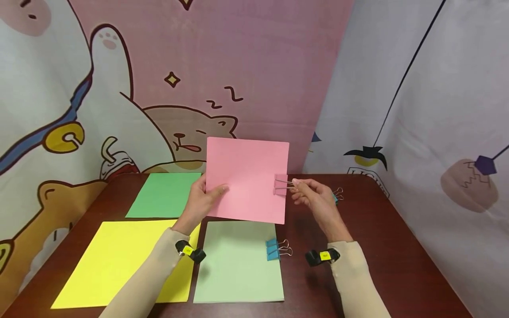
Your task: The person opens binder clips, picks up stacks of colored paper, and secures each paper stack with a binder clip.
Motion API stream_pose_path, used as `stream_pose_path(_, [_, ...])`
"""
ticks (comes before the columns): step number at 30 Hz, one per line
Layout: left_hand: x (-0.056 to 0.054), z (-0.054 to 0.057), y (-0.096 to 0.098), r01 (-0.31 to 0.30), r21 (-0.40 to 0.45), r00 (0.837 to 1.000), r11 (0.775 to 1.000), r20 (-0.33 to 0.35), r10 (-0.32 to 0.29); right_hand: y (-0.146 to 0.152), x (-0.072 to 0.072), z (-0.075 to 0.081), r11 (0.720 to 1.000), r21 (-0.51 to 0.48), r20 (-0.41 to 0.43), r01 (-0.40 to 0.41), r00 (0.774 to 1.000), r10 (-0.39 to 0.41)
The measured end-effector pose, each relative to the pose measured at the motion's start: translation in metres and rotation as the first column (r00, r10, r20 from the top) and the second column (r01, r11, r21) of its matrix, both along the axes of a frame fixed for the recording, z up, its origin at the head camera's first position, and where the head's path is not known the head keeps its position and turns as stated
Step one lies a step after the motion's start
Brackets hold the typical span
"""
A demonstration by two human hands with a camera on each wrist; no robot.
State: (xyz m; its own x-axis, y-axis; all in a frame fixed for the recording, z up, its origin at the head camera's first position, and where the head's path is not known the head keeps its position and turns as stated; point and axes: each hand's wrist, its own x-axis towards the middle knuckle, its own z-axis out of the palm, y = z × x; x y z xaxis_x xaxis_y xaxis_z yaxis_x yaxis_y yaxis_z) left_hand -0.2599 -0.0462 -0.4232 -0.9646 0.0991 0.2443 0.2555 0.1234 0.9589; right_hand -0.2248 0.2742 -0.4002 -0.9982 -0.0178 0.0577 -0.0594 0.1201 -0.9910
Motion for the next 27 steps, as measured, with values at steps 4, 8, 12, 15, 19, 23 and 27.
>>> stream_pose_path(4, [-0.0003, -0.0012, -0.0004, -0.020, -0.011, 0.999, 1.000, 0.038, 0.021, -0.0011, -0.0018, -0.0034, 0.999, 0.026, 0.031, 0.023, 0.999, -0.024])
stream_pose_path(8, [-0.0008, -0.0021, -0.0020, -0.032, -0.012, 0.997, 0.999, 0.076, 0.033, -0.0013, -0.0024, -0.0077, 0.997, 0.064, 0.055, 0.030, 0.998, -0.034])
stream_pose_path(12, [-0.0015, -0.0018, -0.0037, -0.035, -0.015, 0.994, 0.999, 0.100, 0.036, -0.0019, -0.0027, -0.0092, 0.995, 0.099, 0.052, 0.026, 0.998, -0.031])
stream_pose_path(15, [-0.0030, -0.0010, -0.0041, -0.029, -0.011, 0.994, 1.000, 0.102, 0.030, -0.0022, -0.0030, -0.0082, 0.991, 0.129, 0.044, 0.029, 0.998, -0.035])
stream_pose_path(19, [-0.0051, -0.0005, -0.0036, -0.031, 0.006, 0.993, 0.999, 0.116, 0.030, -0.0019, -0.0039, -0.0061, 0.984, 0.171, 0.043, 0.040, 0.998, -0.048])
stream_pose_path(23, [-0.0050, -0.0001, -0.0045, -0.064, 0.007, 0.987, 0.998, 0.150, 0.062, -0.0024, -0.0062, -0.0057, 0.982, 0.184, 0.043, 0.035, 0.998, -0.044])
stream_pose_path(27, [-0.0044, 0.0012, -0.0063, -0.065, 0.005, 0.983, 0.998, 0.173, 0.063, -0.0033, -0.0062, -0.0054, 0.980, 0.198, 0.040, 0.037, 0.998, -0.046])
